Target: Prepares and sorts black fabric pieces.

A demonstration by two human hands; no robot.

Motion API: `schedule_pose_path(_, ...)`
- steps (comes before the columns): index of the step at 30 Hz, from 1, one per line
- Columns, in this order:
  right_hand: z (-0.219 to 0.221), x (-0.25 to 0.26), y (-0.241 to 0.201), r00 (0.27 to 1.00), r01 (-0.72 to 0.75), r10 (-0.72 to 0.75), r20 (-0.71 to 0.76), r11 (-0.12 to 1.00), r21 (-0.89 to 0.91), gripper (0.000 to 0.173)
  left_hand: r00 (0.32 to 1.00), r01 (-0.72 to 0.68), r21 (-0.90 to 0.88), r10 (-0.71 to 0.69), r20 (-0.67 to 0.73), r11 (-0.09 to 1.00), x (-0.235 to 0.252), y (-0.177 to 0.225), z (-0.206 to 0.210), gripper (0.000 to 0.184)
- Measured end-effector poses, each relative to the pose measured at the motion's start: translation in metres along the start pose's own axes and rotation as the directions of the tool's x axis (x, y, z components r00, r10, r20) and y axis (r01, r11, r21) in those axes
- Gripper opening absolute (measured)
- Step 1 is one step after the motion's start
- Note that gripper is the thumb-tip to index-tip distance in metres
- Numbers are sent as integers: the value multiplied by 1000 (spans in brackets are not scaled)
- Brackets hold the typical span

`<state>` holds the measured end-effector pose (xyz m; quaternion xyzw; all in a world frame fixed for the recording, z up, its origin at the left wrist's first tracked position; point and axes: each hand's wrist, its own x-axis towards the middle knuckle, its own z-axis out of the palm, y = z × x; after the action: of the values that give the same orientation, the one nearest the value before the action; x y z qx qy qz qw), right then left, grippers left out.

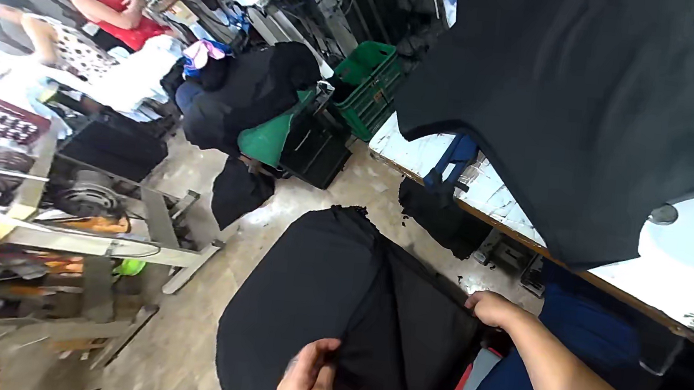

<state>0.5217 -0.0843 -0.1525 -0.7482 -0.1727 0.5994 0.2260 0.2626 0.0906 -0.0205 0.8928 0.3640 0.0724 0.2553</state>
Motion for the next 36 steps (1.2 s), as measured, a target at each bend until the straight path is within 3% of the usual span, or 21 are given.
schedule_pose_path(2,0,2,2,1000,11,-11,-7,1000,2,38,995,-93,212,96,-1,973,4,-6,-4,40)
schedule_pose_path(4,1,4,4,1000,25,-25,-11,1000,-1,37,988,-148,180,152,-4,972,7,19,13,38)
schedule_pose_path(7,1,4,5,999,35,-35,-15,999,-30,36,961,-266,75,259,92,961,15,73,75,31)
schedule_pose_path(11,-4,-8,5,1000,6,-7,-21,999,-40,38,926,-327,187,274,261,926,30,97,133,36)
schedule_pose_path(15,-5,-9,9,1000,-9,10,-27,999,35,38,946,-106,-57,118,303,993,31,83,116,30)
schedule_pose_path(18,-5,-8,7,1000,-12,12,-5,999,51,38,962,32,-337,63,266,941,27,70,100,25)
schedule_pose_path(23,-3,-5,6,1000,-17,17,6,999,32,37,972,51,-564,90,219,824,17,56,80,38)
schedule_pose_path(28,-2,-5,2,1000,-16,16,17,1000,8,37,964,-23,-520,158,216,854,15,42,61,33)
schedule_pose_path(33,-2,-5,3,999,-28,28,26,999,22,37,990,23,-519,51,129,854,2,44,26,17)
schedule_pose_path(34,-2,-5,2,999,-30,30,26,999,25,37,997,-8,-444,43,70,896,0,38,16,16)
schedule_pose_path(36,-3,-6,2,999,-35,34,33,999,18,38,999,-40,-74,40,-6,996,0,16,-2,22)
